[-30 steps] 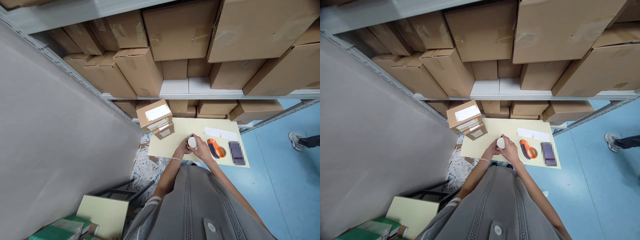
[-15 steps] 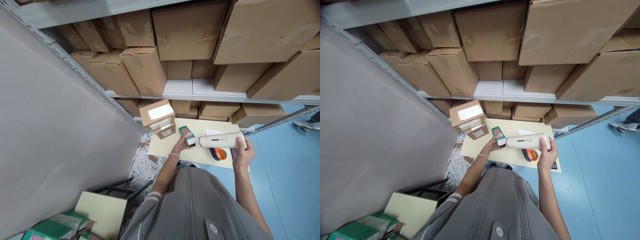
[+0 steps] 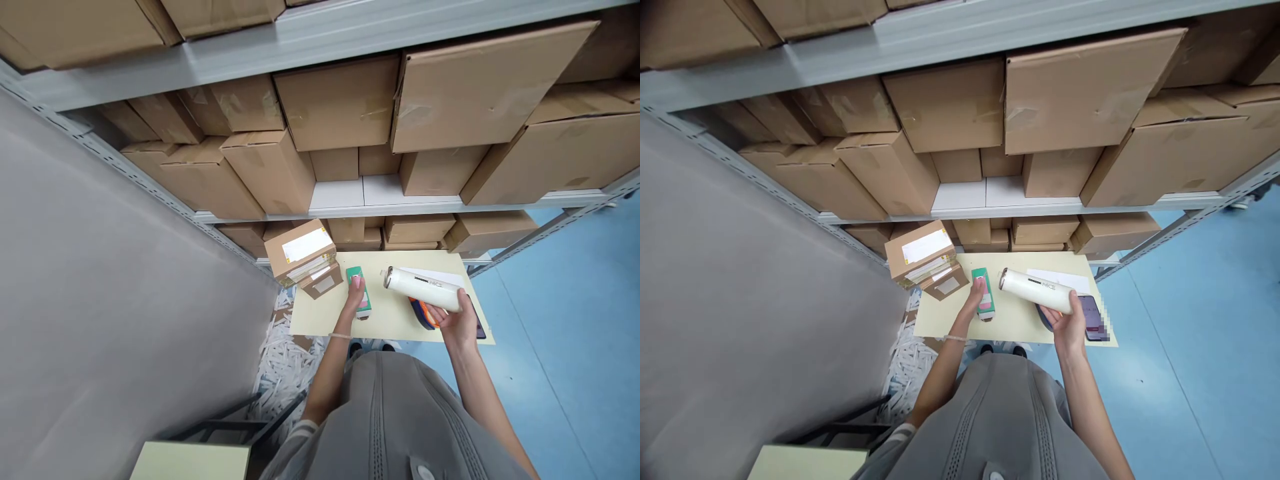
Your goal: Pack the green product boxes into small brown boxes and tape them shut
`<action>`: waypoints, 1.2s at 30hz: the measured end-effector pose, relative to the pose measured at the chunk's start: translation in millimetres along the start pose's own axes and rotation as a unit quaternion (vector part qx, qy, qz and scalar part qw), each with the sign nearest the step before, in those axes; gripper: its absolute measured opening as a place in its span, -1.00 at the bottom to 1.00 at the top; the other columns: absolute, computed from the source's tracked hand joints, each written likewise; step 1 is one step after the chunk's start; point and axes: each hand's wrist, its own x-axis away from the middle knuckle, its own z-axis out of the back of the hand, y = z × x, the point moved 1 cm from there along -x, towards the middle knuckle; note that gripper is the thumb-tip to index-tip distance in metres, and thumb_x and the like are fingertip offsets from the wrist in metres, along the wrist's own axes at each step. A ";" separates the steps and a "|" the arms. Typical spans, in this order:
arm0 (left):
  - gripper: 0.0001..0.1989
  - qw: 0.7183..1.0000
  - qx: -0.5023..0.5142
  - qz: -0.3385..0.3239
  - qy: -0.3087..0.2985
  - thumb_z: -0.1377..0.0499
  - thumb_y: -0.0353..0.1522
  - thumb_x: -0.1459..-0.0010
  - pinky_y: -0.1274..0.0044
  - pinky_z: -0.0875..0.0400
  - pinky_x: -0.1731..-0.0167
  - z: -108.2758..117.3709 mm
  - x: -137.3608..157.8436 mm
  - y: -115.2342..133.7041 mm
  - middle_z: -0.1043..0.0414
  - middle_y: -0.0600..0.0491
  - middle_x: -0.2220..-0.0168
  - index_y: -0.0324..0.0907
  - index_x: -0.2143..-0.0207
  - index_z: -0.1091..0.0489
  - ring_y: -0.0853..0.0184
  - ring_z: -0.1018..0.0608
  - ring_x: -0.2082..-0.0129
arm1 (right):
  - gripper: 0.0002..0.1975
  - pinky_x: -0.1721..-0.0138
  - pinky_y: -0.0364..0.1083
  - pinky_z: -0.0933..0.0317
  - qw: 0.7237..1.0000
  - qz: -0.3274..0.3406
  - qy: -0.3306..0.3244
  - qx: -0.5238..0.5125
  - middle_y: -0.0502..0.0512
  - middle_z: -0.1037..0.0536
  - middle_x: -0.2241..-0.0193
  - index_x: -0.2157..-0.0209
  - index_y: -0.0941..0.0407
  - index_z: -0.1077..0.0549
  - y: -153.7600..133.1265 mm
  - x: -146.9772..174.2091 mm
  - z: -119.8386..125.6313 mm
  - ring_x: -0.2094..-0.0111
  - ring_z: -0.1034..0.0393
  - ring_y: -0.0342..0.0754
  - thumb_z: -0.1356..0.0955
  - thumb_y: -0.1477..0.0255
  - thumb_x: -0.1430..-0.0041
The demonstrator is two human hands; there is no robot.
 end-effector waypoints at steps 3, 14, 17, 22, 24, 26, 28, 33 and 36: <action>-0.12 0.985 0.001 -0.140 -0.104 -0.03 0.15 -0.22 0.49 0.04 -0.34 -6.0 15.4 20.8 0.27 0.03 -0.49 0.05 -0.43 0.24 0.32 0.11 -0.47 | -0.56 0.11 0.01 -0.53 0.997 -0.068 -0.023 -0.041 0.08 -0.59 -0.02 -0.02 0.04 -0.45 0.6 -0.9 -10.9 0.07 -0.57 0.03 -0.39 0.13 -0.17; 0.21 0.902 0.013 -0.307 -0.303 -0.48 -0.10 0.14 0.20 -0.01 -0.37 -3.2 54.4 54.5 -0.04 -0.16 -0.39 -0.08 -0.43 0.13 -0.02 -0.09 -0.41 | -0.60 0.27 -0.24 -0.49 0.862 -0.451 -0.215 -0.083 0.09 -0.60 0.29 0.04 0.15 -0.45 41.4 23.4 -51.8 0.29 -0.56 -0.17 -0.26 0.13 -0.35; 0.13 0.913 0.031 -0.280 -0.295 -0.48 -0.07 0.15 0.19 -0.04 -0.35 5.6 59.8 60.2 -0.13 -0.15 -0.36 -0.08 -0.39 -0.02 -0.06 -0.13 -0.39 | -0.59 0.33 -0.35 -0.42 0.818 -0.513 -0.240 -0.099 0.03 -0.56 0.33 0.10 0.18 -0.45 45.6 26.1 -53.0 0.39 -0.52 -0.28 -0.20 0.13 -0.39; 0.14 0.929 0.076 -0.231 -0.279 -0.50 -0.04 0.24 0.25 -0.20 -0.27 9.3 63.5 60.1 -0.30 -0.14 -0.26 -0.07 -0.36 -0.09 -0.04 -0.31 -0.29 | -0.46 0.70 -0.33 -0.19 0.771 -0.542 -0.332 0.018 -0.07 -0.37 0.61 0.25 0.22 -0.46 51.9 28.3 -52.7 0.72 -0.21 -0.28 -0.17 0.01 -0.32; 0.13 0.933 0.077 -0.233 -0.264 -0.49 -0.05 0.23 0.29 -0.25 -0.23 7.2 64.8 60.1 -0.34 -0.14 -0.22 -0.09 -0.36 -0.09 -0.01 -0.37 -0.24 | -0.46 0.74 -0.27 -0.16 0.774 -0.505 -0.368 0.101 -0.03 -0.38 0.65 0.33 0.18 -0.46 54.6 29.8 -53.8 0.73 -0.20 -0.23 -0.17 -0.01 -0.29; 0.08 0.938 0.059 -0.248 -0.233 -0.47 -0.08 0.17 0.31 -0.28 -0.20 4.0 67.0 61.9 -0.36 -0.14 -0.20 -0.10 -0.35 -0.09 0.02 -0.40 -0.21 | -0.43 0.65 -0.18 -0.29 0.796 -0.444 -0.369 0.180 0.08 -0.49 0.59 0.35 0.13 -0.47 54.4 28.9 -55.0 0.64 -0.37 -0.12 -0.14 -0.05 -0.27; 0.03 0.946 0.027 -0.266 -0.181 -0.44 -0.11 0.09 0.32 -0.31 -0.17 0.6 70.7 65.6 -0.35 -0.12 -0.20 -0.08 -0.36 -0.06 0.05 -0.43 -0.17 | -0.42 0.46 -0.06 -0.44 0.846 -0.344 -0.325 0.245 0.16 -0.59 0.46 0.31 0.09 -0.49 47.7 23.6 -55.6 0.47 -0.52 0.00 -0.13 -0.09 -0.25; -0.11 0.933 -0.103 -0.345 0.015 -0.40 -0.18 0.01 0.34 -0.34 -0.13 -5.7 85.9 80.1 -0.32 -0.07 -0.17 0.03 -0.33 -0.13 0.11 -0.43 -0.11 | -0.47 -0.06 0.17 -0.35 0.921 0.021 -0.258 0.291 0.23 -0.55 -0.02 -0.03 0.01 -0.42 1.3 8.7 -60.6 0.04 -0.52 0.12 -0.32 -0.05 -0.18; -0.16 0.883 -0.197 -0.410 0.114 -0.41 -0.22 0.03 0.32 -0.35 -0.09 -12.3 92.2 84.4 -0.37 -0.06 -0.04 0.04 -0.30 -0.21 0.10 -0.44 -0.04 | -0.34 -0.12 0.16 -0.30 0.898 0.157 -0.273 0.306 0.22 -0.40 -0.20 -0.20 -0.05 -0.25 -21.8 15.5 -72.9 -0.06 -0.46 0.11 -0.43 0.06 -0.12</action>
